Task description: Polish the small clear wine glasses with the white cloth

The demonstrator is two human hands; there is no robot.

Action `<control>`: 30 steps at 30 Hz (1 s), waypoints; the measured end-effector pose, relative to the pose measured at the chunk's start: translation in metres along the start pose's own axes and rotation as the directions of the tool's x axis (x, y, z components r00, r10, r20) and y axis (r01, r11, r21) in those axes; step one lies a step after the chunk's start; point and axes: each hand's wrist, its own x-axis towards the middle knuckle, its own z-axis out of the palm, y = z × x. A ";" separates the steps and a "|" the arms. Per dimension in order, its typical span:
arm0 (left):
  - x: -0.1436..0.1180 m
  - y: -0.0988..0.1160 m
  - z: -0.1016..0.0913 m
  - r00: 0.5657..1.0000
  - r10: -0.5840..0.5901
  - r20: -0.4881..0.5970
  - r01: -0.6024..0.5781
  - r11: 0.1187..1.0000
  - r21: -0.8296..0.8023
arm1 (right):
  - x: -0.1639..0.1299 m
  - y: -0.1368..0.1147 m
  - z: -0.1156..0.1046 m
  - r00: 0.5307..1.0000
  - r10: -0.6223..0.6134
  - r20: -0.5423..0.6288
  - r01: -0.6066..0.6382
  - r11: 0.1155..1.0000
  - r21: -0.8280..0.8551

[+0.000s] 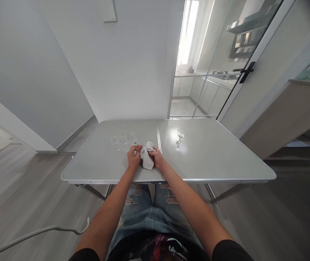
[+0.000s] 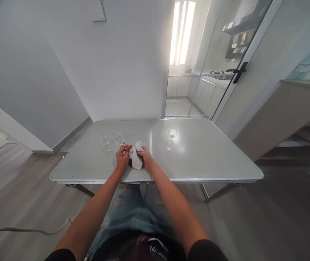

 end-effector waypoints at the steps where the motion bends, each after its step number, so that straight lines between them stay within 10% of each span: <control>1: 0.000 0.000 0.000 1.000 0.001 -0.005 -0.001 1.000 0.009 | -0.002 -0.002 0.000 1.000 0.004 0.001 -0.004 1.000 0.000; 11: -0.002 0.002 0.003 0.995 0.077 0.062 -0.081 0.995 0.058 | -0.012 -0.022 -0.002 0.936 -0.337 -0.096 0.344 0.937 0.063; 22: -0.002 0.002 0.003 0.989 0.117 0.086 -0.124 0.989 0.077 | -0.006 -0.016 -0.005 0.943 -0.319 -0.096 0.324 0.945 0.039; 30: -0.001 -0.008 0.006 0.976 0.168 0.141 -0.184 0.977 0.105 | -0.013 -0.020 0.005 0.937 -0.350 -0.018 0.322 0.878 -0.354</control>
